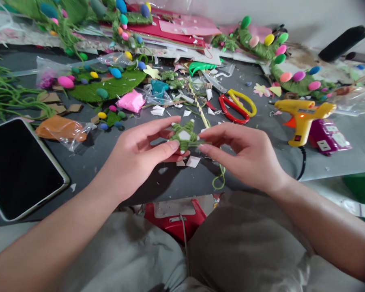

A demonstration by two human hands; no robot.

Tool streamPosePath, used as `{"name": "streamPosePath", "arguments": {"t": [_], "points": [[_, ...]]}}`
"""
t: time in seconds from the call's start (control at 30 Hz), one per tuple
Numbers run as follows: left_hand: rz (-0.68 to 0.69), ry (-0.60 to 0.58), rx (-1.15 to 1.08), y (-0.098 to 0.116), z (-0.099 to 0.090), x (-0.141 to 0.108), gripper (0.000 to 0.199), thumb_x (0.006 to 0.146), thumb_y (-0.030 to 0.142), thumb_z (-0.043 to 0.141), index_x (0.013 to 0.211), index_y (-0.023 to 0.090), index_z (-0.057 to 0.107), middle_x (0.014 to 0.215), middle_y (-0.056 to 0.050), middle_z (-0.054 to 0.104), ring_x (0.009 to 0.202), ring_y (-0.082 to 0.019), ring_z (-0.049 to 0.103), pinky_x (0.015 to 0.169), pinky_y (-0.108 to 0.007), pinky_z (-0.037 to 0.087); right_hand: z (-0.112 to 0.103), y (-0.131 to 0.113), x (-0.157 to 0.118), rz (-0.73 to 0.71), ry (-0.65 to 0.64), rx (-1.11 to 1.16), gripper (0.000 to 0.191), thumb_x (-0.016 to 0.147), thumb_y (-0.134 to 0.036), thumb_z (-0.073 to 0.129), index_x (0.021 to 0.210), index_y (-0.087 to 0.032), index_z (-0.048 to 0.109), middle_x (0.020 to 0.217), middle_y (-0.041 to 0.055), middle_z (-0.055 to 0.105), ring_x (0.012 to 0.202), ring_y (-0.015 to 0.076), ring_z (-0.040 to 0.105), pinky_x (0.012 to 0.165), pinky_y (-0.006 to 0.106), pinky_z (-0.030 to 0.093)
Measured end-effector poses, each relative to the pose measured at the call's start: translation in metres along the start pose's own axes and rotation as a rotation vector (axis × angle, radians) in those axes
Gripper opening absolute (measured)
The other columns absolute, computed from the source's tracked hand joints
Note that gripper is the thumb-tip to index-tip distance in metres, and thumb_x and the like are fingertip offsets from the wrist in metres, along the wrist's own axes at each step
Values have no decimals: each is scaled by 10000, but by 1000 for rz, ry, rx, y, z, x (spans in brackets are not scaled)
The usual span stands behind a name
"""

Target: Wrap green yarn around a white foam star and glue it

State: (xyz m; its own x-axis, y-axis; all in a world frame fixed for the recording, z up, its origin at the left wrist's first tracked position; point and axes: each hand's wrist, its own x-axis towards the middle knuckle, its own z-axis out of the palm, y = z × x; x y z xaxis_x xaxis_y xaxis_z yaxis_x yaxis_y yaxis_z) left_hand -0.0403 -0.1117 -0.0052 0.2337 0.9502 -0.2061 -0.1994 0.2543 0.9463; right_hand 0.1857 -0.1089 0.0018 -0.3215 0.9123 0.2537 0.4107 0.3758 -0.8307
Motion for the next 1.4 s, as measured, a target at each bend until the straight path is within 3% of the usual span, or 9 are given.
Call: {"name": "streamPosePath", "arguments": {"t": [0.13,0.3,0.43,0.63,1.03,1.23,1.4], "points": [[-4,7,3,0,2,-1,380,824,233,820,1200,262,779,1117,-48,733,906,-218,727,811,-371,660,-2,0,1,-196,74,-153,104,907,-221,736,983,-282,775,950,18,768,849,183,706,758,349,602],[7,23,25,-4,4,-1,386,804,232,843,1182,292,789,1030,-26,731,836,-191,714,774,-350,655,-2,-3,2,-260,62,-211,111,926,-226,722,988,-292,786,941,24,751,820,169,693,731,331,582],[18,-6,61,-5,4,-2,361,817,255,838,1173,293,789,1011,-22,737,775,-165,703,725,-306,634,-2,-3,2,-243,43,-195,95,926,-237,723,987,-282,779,912,21,738,791,159,678,697,316,559],[-16,-66,21,-3,6,-3,356,826,252,833,1177,282,779,990,-25,749,834,-171,708,742,-272,614,1,-5,1,-170,25,-99,104,903,-186,704,969,-257,743,844,-7,715,723,137,632,669,306,532],[-47,-36,-6,-4,10,-1,305,846,243,810,1148,237,768,801,-3,710,727,-167,697,718,-302,585,-5,-7,-4,-69,8,-3,249,832,-115,719,1023,-241,620,910,13,639,764,149,593,671,315,527],[-18,-30,42,-6,9,-2,285,864,271,799,1148,265,778,856,-6,731,756,-156,692,730,-283,576,-6,-4,-1,-65,41,-31,203,849,-231,788,983,-225,636,927,3,628,772,133,584,675,302,523],[-27,-53,12,-6,9,-3,334,815,261,841,1144,252,781,1001,-40,766,954,-219,716,814,-319,604,-2,-1,2,-90,42,-50,139,886,-282,766,923,-216,650,879,8,645,743,131,594,658,292,546]]}}
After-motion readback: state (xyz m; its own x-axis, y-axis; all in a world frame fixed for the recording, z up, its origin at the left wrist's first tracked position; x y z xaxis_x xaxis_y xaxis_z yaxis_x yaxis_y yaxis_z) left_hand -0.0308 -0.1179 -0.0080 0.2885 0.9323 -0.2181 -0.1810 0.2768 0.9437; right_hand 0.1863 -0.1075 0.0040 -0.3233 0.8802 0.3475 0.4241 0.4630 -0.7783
